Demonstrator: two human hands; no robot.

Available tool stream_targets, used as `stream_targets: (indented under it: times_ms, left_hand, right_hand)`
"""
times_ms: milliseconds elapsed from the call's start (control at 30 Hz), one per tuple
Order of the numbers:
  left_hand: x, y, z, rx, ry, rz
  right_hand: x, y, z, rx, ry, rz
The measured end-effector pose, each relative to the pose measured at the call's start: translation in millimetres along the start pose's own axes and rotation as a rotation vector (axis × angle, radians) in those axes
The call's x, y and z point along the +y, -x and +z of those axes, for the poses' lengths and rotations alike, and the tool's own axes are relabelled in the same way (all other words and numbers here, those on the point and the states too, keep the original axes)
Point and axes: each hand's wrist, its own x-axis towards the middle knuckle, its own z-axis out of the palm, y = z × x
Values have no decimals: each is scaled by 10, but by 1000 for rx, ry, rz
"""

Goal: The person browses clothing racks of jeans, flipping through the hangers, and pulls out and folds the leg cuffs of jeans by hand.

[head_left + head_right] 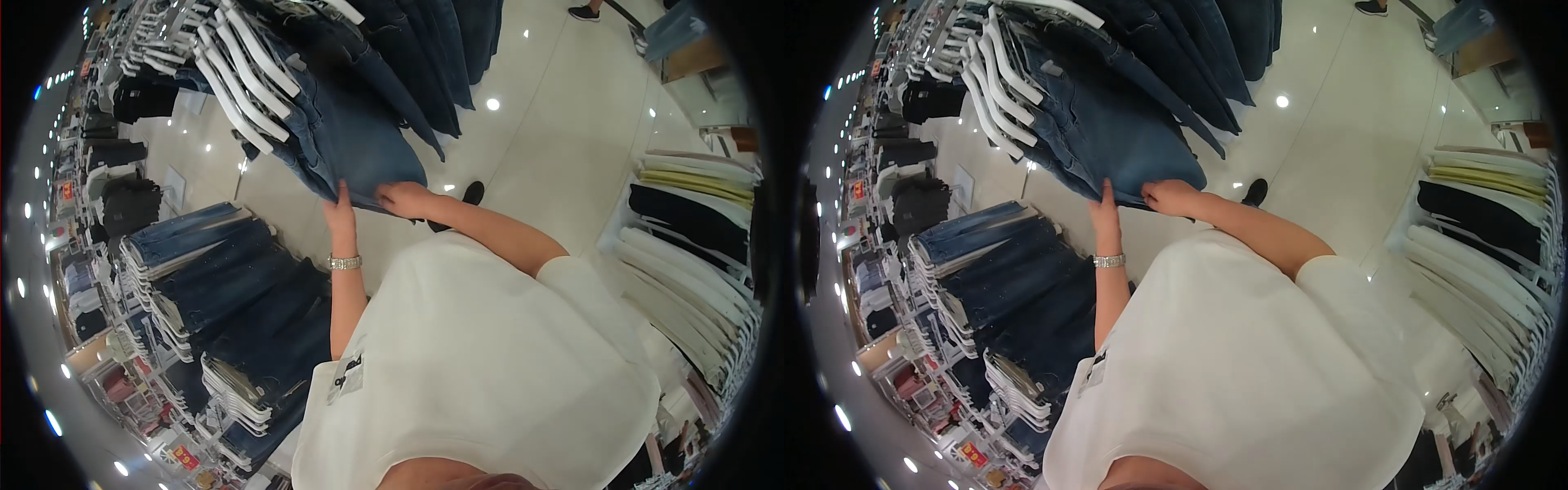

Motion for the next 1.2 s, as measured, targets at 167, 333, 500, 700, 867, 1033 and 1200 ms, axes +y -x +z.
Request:
stream_targets:
  times_ms: [167,333,500,700,867,1033,1200]
  left_hand:
    - [-54,31,-397,34,67,-36]
    - [54,120,-392,53,-14,-1]
    - [197,291,-33,160,-91,28]
    - [227,442,714,306,-171,-93]
    - [288,314,1109,347,-219,-119]
    - [273,291,1327,349,-289,-139]
    - [143,241,1385,355,-311,-36]
  right_hand:
    - [332,191,26,279,-97,193]
    - [452,11,-543,741,-165,186]
    - [555,-327,-1315,903,-98,9]
    - [782,-422,-2350,706,-109,-43]
    - [843,-642,-2475,386,-95,-123]
    - [847,-949,-2462,497,87,-151]
    - [862,-1203,-2730,170,-219,119]
